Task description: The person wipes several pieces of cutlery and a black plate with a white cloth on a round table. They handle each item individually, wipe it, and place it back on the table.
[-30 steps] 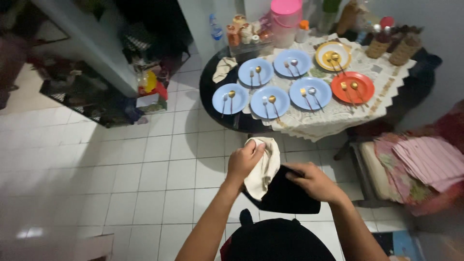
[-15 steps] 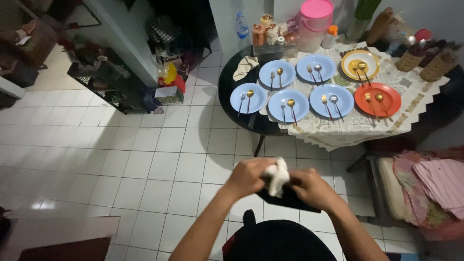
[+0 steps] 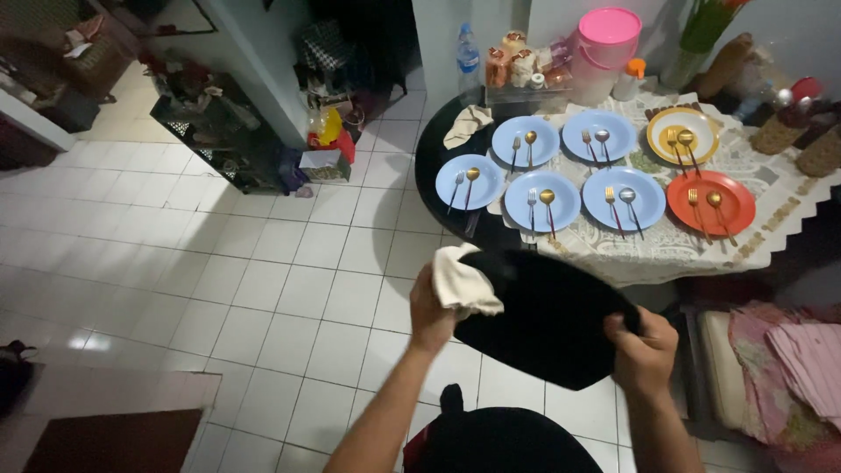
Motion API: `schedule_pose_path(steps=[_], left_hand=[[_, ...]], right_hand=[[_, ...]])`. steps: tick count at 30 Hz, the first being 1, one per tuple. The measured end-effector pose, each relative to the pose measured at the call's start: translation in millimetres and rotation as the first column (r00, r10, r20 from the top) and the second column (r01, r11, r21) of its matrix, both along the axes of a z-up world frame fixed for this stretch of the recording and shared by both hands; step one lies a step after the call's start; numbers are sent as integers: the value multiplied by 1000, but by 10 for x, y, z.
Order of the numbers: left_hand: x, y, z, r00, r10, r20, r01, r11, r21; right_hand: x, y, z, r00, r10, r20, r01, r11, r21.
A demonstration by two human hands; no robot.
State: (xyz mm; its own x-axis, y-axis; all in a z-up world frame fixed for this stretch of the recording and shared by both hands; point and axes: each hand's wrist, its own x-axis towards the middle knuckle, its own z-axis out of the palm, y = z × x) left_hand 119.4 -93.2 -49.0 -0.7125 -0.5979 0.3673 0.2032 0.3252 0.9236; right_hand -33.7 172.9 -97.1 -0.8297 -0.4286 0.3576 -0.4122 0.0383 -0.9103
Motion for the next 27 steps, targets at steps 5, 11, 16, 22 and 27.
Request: schedule_pose_path(steps=[5, 11, 16, 22, 27], left_hand=[[-131, 559, -236, 738, 666, 108, -672, 741, 20], [-245, 522, -183, 993, 46, -110, -97, 845, -526], [-97, 837, 230, 962, -233, 146, 265, 642, -720], [-132, 413, -150, 862, -162, 480, 396, 807, -439], [-439, 444, 101, 960, -176, 216, 276, 721, -636]], right_hand=[[291, -174, -54, 890, -216, 401, 301, 940, -160], [457, -327, 49, 941, 205, 269, -156, 969, -191], [14, -141, -823, 858, -336, 388, 242, 932, 270], [96, -94, -476, 942, 29, 335, 79, 949, -306], [287, -273, -216, 911, 202, 359, -127, 967, -222]])
